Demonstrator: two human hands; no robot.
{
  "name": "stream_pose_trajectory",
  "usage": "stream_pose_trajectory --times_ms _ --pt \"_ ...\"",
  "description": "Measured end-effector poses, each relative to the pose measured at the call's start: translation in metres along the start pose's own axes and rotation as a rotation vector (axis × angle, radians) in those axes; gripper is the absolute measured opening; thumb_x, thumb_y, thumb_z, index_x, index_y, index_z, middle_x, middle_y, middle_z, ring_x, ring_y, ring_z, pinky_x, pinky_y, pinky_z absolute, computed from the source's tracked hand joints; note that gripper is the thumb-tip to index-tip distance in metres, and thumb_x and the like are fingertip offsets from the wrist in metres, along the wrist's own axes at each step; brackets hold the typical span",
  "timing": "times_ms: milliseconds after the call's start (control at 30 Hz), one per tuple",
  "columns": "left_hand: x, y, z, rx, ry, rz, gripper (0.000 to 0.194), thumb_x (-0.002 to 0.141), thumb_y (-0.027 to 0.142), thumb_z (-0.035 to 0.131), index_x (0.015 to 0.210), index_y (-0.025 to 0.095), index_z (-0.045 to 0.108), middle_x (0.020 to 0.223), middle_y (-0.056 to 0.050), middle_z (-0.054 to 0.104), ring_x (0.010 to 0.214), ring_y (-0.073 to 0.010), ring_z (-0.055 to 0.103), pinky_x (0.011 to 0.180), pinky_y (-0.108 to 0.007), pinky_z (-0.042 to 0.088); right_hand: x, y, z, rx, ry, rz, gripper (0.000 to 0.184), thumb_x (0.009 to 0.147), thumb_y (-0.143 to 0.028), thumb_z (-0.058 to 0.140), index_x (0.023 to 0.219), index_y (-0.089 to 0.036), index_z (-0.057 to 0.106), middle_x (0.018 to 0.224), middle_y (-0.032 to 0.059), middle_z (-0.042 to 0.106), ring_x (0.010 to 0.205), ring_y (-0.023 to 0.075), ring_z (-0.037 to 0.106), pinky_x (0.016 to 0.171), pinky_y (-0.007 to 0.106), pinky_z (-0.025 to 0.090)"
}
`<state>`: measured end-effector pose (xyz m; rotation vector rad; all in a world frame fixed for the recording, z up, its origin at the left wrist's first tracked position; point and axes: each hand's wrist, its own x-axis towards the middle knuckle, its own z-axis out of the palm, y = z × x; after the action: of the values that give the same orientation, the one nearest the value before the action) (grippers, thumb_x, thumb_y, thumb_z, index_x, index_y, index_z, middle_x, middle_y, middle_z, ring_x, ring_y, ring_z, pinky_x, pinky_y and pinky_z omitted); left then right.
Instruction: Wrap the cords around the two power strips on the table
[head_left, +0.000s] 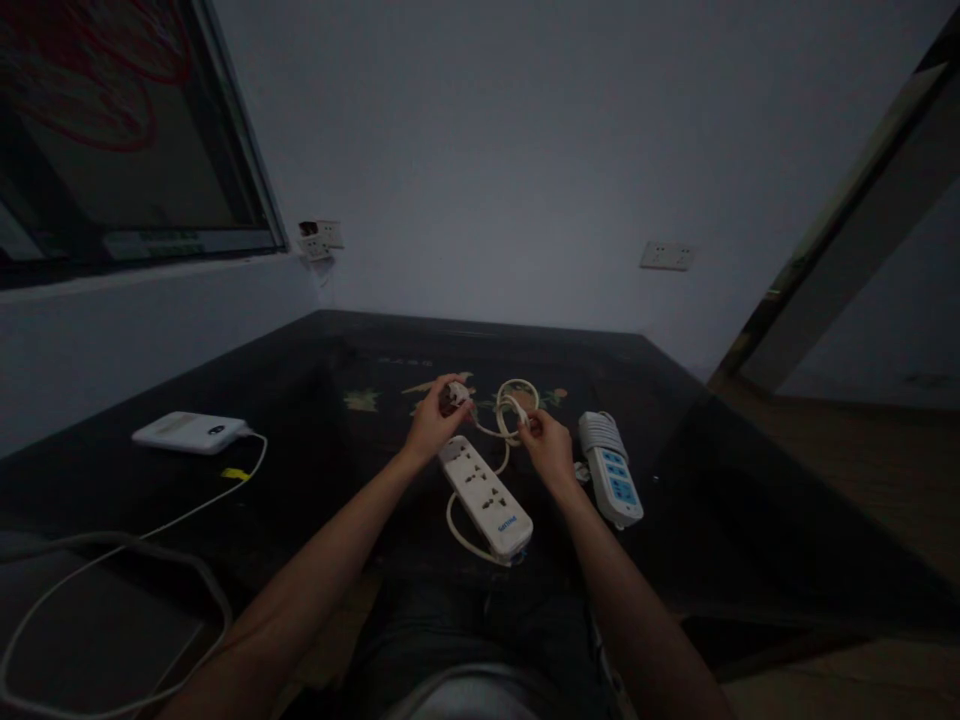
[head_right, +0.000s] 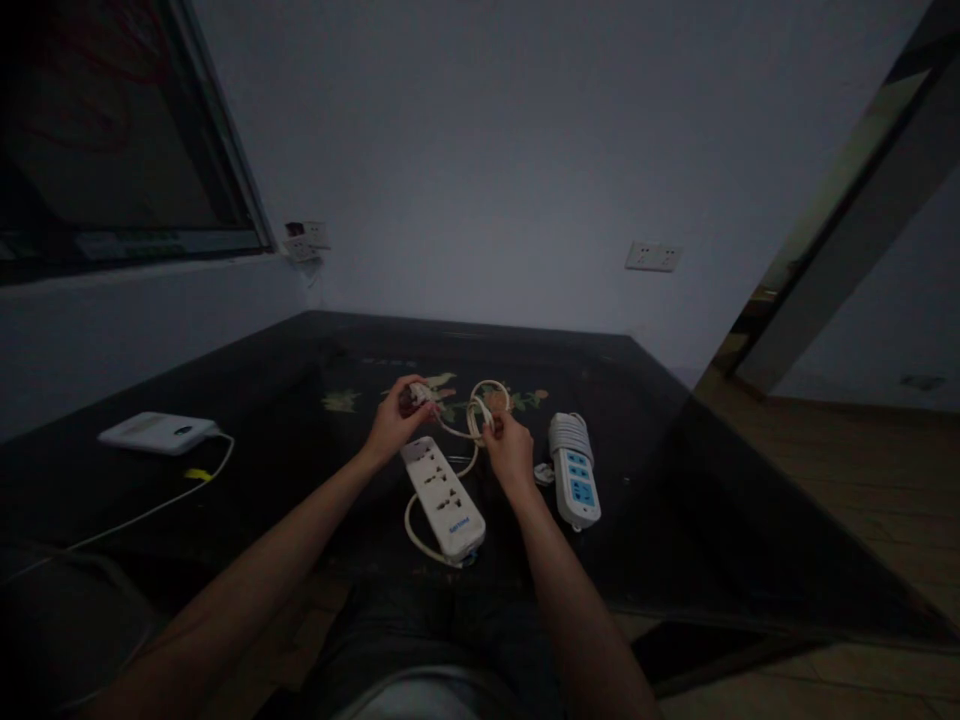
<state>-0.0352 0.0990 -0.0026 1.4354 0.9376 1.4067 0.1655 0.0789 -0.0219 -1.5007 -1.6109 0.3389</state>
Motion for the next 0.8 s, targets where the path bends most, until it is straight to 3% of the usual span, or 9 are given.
stream_pose_trajectory --times_ms 67,200,433,567,667,800 --pt "0.001 -0.001 0.000 -0.024 -0.043 0.031 0.039 0.074 0.035 0.069 0.106 0.023 0.050 0.087 -0.002 0.064 0.073 -0.0180 0.066 0.069 -0.030 0.053 0.001 0.002 0.001 0.048 0.012 0.008 0.019 0.080 -0.029 0.055 0.089 -0.017 0.065 0.077 0.0064 0.070 0.065 0.0168 0.063 0.063 0.026 0.045" --pt "0.002 -0.009 0.005 -0.068 -0.191 -0.084 0.032 0.078 0.044 0.062 0.099 0.020 0.059 0.090 -0.006 0.066 0.077 -0.0204 0.067 0.068 -0.034 0.055 0.002 0.007 0.003 0.141 0.032 0.016 0.021 0.079 -0.034 0.056 0.089 -0.017 0.064 0.076 0.0061 0.070 0.064 0.0176 0.064 0.062 0.027 0.048" --pt "0.003 -0.030 0.015 0.026 -0.185 -0.099 0.013 0.071 0.027 0.071 0.080 0.018 0.072 0.079 -0.006 0.069 0.071 -0.0196 0.063 0.065 -0.031 0.050 -0.004 -0.006 0.002 0.279 -0.009 -0.026 0.028 0.080 -0.037 0.055 0.093 -0.014 0.064 0.077 0.0074 0.069 0.065 0.0181 0.064 0.060 0.028 0.050" --pt "0.006 -0.035 0.020 -0.008 -0.192 -0.140 0.010 0.067 0.018 0.072 0.076 0.017 0.072 0.074 -0.005 0.070 0.070 -0.0199 0.063 0.069 -0.032 0.050 -0.013 -0.023 0.006 0.268 -0.061 -0.148 0.023 0.082 -0.033 0.055 0.092 -0.015 0.067 0.083 0.0071 0.067 0.070 0.0171 0.062 0.064 0.027 0.050" --pt "0.006 -0.034 0.026 -0.088 -0.200 -0.202 0.016 0.066 0.012 0.069 0.081 0.016 0.072 0.074 -0.005 0.070 0.073 -0.0201 0.065 0.072 -0.032 0.051 -0.018 -0.030 0.010 0.225 -0.103 -0.304 0.026 0.087 -0.026 0.049 0.103 -0.018 0.067 0.096 0.0086 0.063 0.086 0.0184 0.060 0.076 0.030 0.049" --pt "0.002 -0.026 0.028 -0.242 -0.203 -0.298 0.033 0.073 0.011 0.063 0.105 0.016 0.065 0.087 -0.007 0.071 0.076 -0.0171 0.067 0.075 -0.032 0.053 -0.019 -0.029 0.013 0.117 -0.089 -0.392 0.034 0.089 -0.021 0.044 0.117 -0.025 0.063 0.109 0.0094 0.057 0.104 0.0219 0.053 0.093 0.038 0.043"
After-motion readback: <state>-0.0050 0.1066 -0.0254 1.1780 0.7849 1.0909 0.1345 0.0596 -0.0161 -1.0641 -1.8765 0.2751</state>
